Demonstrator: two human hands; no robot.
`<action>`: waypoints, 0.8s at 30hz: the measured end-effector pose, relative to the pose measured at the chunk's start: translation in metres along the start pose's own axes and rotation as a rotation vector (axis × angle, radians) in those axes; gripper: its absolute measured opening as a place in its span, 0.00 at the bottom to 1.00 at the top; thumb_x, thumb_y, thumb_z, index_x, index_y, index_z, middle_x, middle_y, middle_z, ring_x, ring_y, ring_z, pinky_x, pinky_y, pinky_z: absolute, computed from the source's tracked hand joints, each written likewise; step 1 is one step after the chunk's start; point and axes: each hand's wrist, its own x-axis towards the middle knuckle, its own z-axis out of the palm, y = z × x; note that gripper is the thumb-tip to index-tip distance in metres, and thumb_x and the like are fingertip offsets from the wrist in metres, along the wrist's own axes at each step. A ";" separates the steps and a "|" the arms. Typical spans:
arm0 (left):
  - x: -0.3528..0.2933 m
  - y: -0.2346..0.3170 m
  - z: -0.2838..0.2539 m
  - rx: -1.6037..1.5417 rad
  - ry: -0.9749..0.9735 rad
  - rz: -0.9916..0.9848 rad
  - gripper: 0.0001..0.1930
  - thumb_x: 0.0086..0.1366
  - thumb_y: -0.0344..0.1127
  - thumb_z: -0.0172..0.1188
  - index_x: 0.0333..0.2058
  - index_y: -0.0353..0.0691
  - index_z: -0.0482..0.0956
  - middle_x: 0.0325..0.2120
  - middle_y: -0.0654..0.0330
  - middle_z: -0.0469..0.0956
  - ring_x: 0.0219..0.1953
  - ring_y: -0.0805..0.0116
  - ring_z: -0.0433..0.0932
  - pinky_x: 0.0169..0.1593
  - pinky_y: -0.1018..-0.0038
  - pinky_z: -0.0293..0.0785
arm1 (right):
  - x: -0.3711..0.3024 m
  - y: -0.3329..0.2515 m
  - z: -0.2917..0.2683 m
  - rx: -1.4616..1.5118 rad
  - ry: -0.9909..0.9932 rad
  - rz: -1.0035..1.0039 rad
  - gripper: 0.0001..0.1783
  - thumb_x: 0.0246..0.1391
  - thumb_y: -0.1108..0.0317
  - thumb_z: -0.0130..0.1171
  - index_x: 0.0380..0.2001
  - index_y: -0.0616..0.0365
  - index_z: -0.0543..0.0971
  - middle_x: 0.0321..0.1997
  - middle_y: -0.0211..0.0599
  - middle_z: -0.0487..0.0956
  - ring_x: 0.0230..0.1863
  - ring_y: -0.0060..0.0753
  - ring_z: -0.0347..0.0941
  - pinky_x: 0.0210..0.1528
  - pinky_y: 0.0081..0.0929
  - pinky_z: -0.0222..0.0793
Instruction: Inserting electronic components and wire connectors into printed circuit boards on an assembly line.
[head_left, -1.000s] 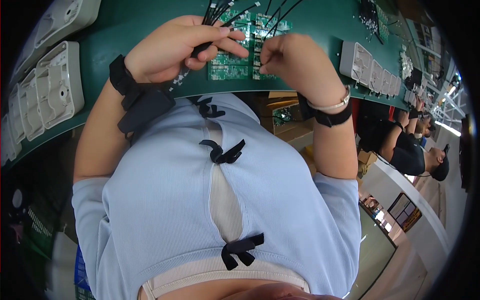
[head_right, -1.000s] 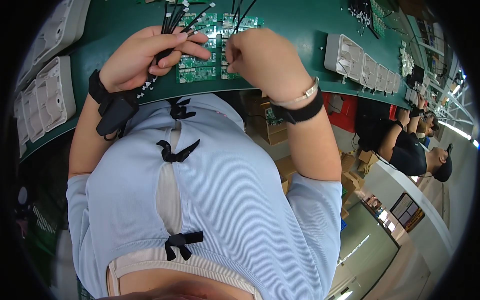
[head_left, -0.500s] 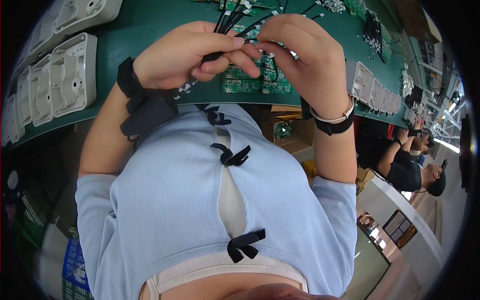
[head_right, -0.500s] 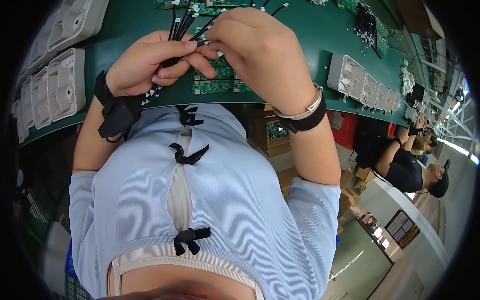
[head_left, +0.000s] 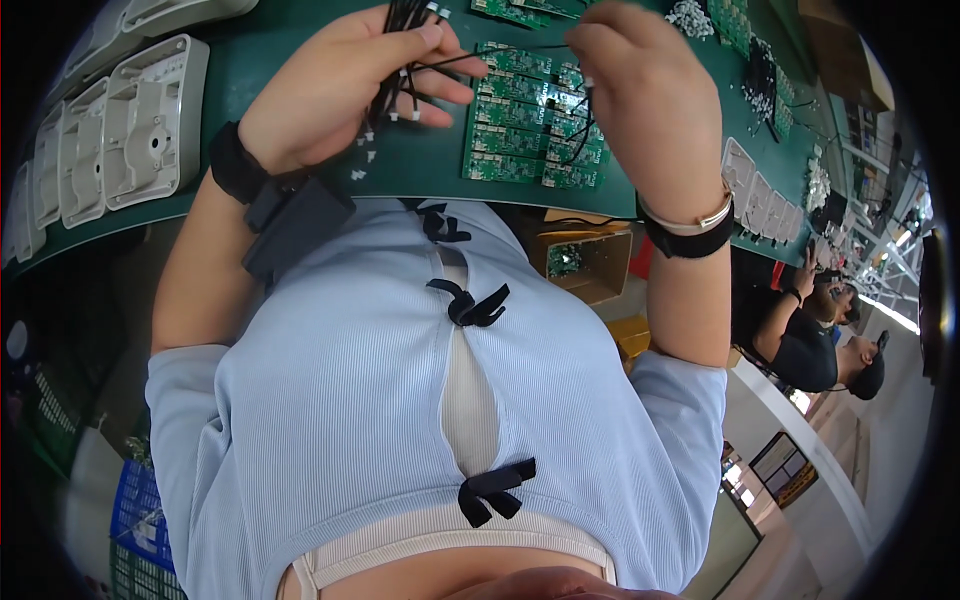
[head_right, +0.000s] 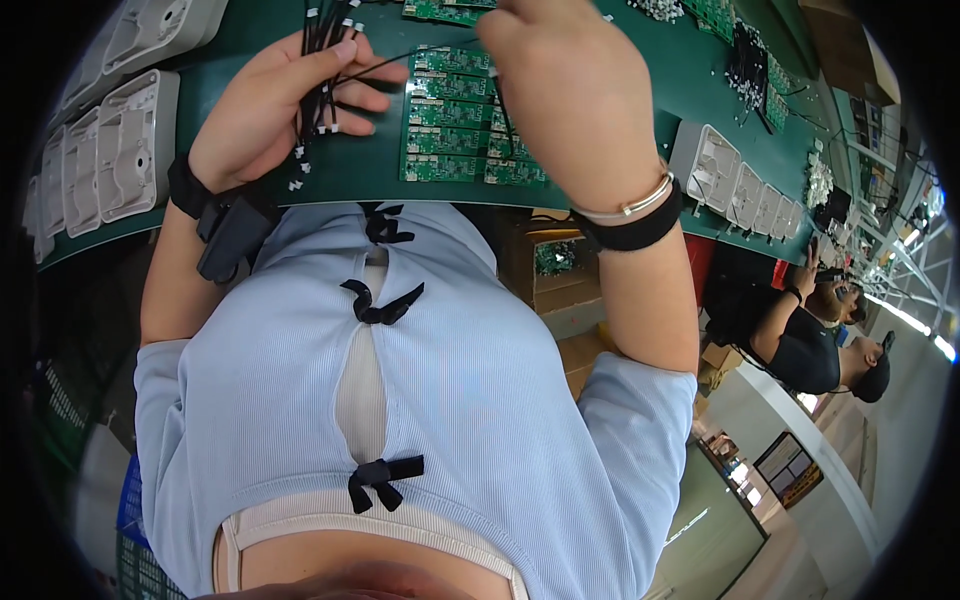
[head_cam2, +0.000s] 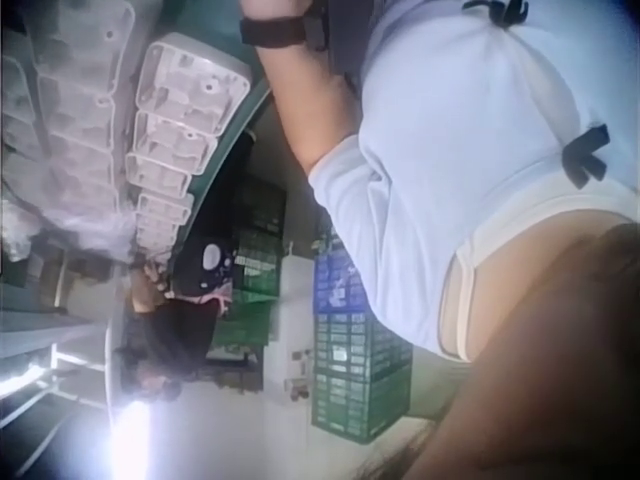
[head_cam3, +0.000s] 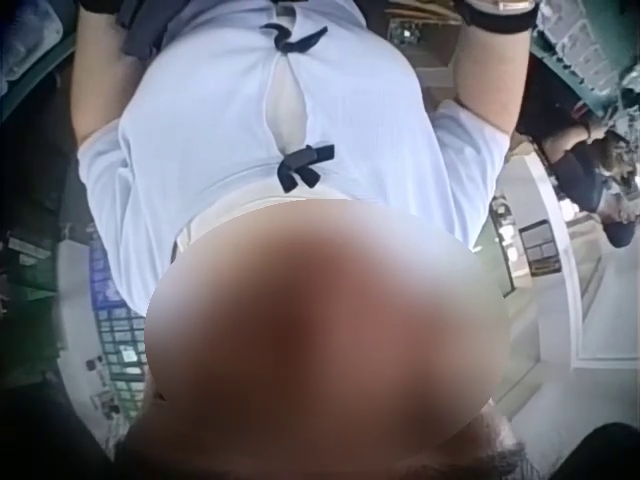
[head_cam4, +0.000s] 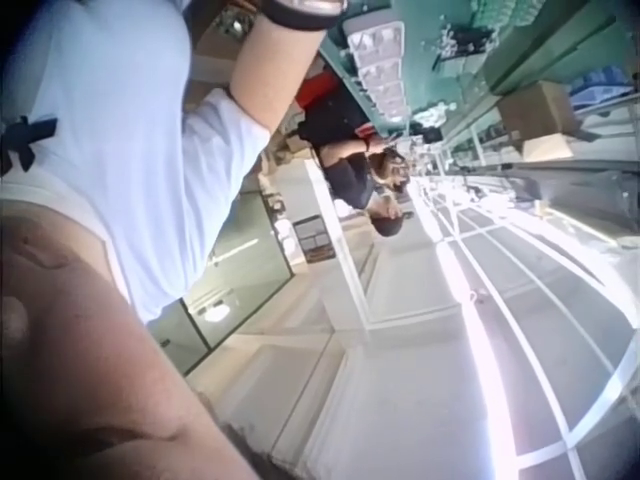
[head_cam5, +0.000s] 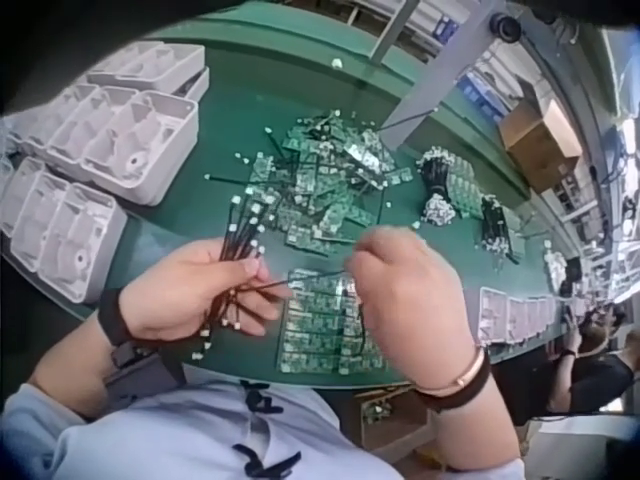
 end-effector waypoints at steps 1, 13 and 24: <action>-0.002 0.002 -0.002 0.005 0.002 0.002 0.14 0.75 0.39 0.49 0.48 0.35 0.74 0.43 0.50 0.82 0.31 0.80 0.78 0.32 0.83 0.79 | 0.006 0.000 -0.003 0.147 0.083 0.098 0.08 0.41 0.77 0.67 0.29 0.61 0.82 0.28 0.41 0.81 0.28 0.41 0.78 0.32 0.31 0.73; -0.014 0.006 -0.040 -0.061 -0.194 0.065 0.16 0.75 0.40 0.48 0.49 0.33 0.73 0.44 0.50 0.82 0.35 0.76 0.83 0.33 0.81 0.82 | 0.011 0.010 0.026 0.824 -0.063 0.596 0.04 0.49 0.78 0.63 0.30 0.66 0.82 0.23 0.39 0.80 0.24 0.24 0.76 0.28 0.21 0.69; -0.004 -0.010 -0.007 -0.082 -0.325 -0.176 0.17 0.74 0.39 0.49 0.53 0.31 0.71 0.46 0.48 0.81 0.38 0.70 0.84 0.35 0.76 0.83 | 0.011 0.002 0.044 0.714 -0.082 0.380 0.04 0.48 0.79 0.63 0.30 0.63 0.81 0.24 0.41 0.80 0.24 0.30 0.77 0.29 0.24 0.71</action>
